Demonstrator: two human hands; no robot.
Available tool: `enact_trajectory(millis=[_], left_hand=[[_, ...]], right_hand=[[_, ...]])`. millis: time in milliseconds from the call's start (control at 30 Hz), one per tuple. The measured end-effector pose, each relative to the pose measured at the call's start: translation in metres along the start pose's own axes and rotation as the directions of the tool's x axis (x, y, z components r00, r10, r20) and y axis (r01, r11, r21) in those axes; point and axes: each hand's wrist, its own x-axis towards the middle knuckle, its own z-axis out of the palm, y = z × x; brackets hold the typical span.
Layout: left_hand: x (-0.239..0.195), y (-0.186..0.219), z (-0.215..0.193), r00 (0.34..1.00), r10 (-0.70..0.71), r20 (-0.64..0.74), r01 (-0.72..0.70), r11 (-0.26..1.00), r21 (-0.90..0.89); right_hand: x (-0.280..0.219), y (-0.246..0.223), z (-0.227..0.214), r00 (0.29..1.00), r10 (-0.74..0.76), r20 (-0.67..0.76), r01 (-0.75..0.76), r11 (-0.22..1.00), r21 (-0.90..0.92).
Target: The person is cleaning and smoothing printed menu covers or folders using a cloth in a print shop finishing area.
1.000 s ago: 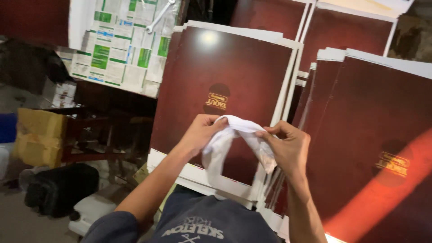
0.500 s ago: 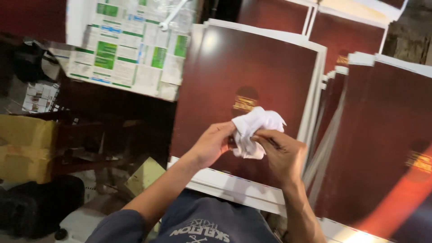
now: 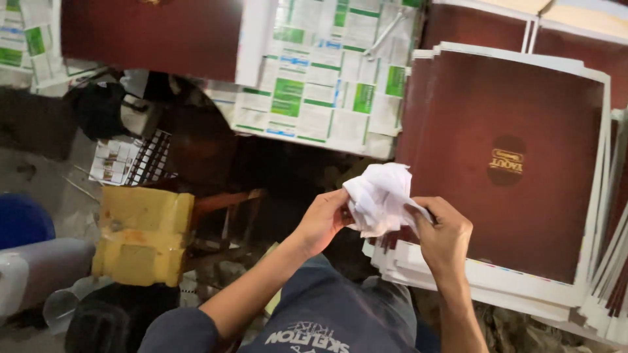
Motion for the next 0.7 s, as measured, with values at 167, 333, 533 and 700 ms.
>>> enact_trajectory(millis=[167, 333, 533, 700], left_hand=[[-0.034, 0.009, -0.037, 0.998, 0.017, -0.054, -0.016, 1.0, 0.024], [-0.054, 0.005, -0.056, 0.99, 0.037, -0.138, -0.045, 0.997, -0.056], [-0.071, 0.018, -0.039, 0.98, 0.132, -0.147, -0.138, 0.99, -0.035], [-0.075, 0.013, -0.027, 0.987, 0.157, -0.045, -0.156, 0.988, 0.012]], right_hand=[[-0.013, -0.008, 0.044, 0.999, 0.014, -0.04, -0.018, 0.995, -0.097], [-0.027, 0.038, 0.089, 0.997, 0.072, -0.032, -0.072, 0.997, -0.013], [-0.012, -0.001, 0.081, 0.987, -0.156, 0.029, 0.141, 0.944, 0.297], [0.002, -0.041, 0.076, 0.575, -0.779, 0.249, 0.811, 0.583, -0.048]])
